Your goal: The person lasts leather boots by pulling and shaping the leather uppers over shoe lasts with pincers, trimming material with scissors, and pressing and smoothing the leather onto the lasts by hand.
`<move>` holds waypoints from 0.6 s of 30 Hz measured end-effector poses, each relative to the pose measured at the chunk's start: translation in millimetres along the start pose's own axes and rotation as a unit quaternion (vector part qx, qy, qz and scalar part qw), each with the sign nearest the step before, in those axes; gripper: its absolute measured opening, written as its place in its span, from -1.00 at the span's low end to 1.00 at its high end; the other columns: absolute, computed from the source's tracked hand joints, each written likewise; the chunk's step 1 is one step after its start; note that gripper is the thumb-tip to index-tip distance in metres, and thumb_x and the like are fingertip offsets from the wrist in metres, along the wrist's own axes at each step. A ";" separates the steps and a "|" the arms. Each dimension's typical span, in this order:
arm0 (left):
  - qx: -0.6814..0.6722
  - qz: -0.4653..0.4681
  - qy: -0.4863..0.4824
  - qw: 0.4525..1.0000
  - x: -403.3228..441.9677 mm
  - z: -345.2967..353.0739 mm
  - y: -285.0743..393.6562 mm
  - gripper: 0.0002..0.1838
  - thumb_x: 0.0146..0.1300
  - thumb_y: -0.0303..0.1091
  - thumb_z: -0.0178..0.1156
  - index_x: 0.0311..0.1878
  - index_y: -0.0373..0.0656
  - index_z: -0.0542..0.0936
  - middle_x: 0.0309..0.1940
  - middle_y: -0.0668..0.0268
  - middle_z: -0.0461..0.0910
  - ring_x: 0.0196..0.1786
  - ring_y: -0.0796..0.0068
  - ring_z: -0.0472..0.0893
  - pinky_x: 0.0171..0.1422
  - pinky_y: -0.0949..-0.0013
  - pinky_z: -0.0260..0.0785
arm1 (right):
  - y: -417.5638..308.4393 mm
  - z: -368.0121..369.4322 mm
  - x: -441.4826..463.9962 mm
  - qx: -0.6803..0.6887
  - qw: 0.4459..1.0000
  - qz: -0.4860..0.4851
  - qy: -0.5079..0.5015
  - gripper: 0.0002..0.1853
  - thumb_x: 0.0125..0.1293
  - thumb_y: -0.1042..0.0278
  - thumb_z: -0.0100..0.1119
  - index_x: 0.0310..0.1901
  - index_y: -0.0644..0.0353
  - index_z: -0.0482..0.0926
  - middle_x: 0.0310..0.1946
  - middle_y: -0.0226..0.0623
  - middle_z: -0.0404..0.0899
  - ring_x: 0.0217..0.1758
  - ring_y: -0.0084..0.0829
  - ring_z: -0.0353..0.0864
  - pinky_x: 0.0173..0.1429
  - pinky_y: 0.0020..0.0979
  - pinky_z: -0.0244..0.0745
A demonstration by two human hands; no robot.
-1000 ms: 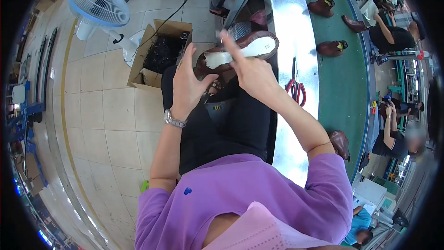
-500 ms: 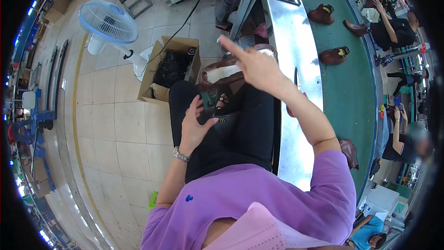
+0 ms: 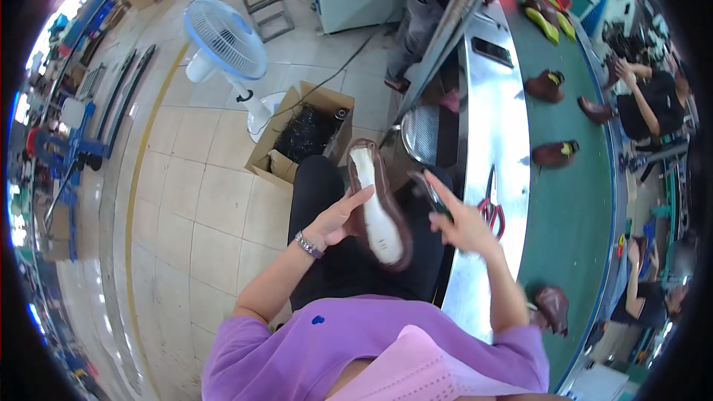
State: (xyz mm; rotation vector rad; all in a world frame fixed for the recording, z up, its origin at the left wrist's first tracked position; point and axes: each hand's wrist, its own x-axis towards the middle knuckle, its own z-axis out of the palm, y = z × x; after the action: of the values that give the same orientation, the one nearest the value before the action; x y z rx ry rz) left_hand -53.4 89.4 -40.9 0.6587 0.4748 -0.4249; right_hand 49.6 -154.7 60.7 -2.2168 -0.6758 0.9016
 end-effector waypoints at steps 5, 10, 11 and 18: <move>0.171 -0.050 0.018 0.984 -1.5 2.5 27.0 -0.15 0.21 -0.03 0.41 0.47 0.01 0.18 0.19 0.34 0.51 0.19 0.46 0.55 0.26 0.16 0.44 | 58.5 58.2 -49.8 0.024 0.960 0.106 0.258 -0.17 0.35 0.49 0.14 0.56 -0.31 0.01 -0.43 -0.05 0.68 -0.42 -0.15 0.72 -0.25 -0.20 0.54; 0.193 0.026 0.005 0.981 -7.3 5.5 24.5 -0.13 0.19 -0.20 0.44 0.47 -0.14 0.18 0.17 0.31 0.51 0.19 0.49 0.53 0.29 0.31 0.41 | 128.1 75.1 -88.7 -0.139 0.883 0.232 0.385 -0.20 0.37 0.36 0.17 0.55 -0.29 0.03 -0.33 0.10 0.65 -0.31 0.06 0.70 -0.22 -0.06 0.51; 0.205 0.041 -0.006 0.978 -12.1 4.4 27.2 -0.10 0.16 -0.20 0.46 0.47 -0.16 0.17 0.20 0.31 0.48 0.24 0.49 0.48 0.34 0.33 0.35 | 143.1 76.9 -92.2 -0.157 0.873 0.231 0.400 -0.21 0.38 0.32 0.17 0.56 -0.29 0.02 -0.31 0.10 0.65 -0.30 0.05 0.70 -0.22 -0.06 0.51; 0.466 0.238 -0.001 0.852 -25.3 -18.1 1.6 0.33 -0.07 -0.28 0.61 0.59 -0.11 -0.19 0.36 0.01 0.34 0.42 0.27 0.37 0.46 0.29 0.22 | 208.5 93.0 -106.4 -0.262 0.835 0.247 0.416 -0.34 0.34 0.33 0.19 0.48 -0.09 0.27 -0.01 0.09 0.49 0.04 0.02 0.48 0.18 -0.08 0.35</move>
State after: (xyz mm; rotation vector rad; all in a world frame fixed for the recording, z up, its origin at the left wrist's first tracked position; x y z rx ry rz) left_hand -78.2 108.1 -38.9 1.6782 0.0526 -0.1545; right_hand -42.4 -328.1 -97.0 -2.9951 0.1137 -0.1588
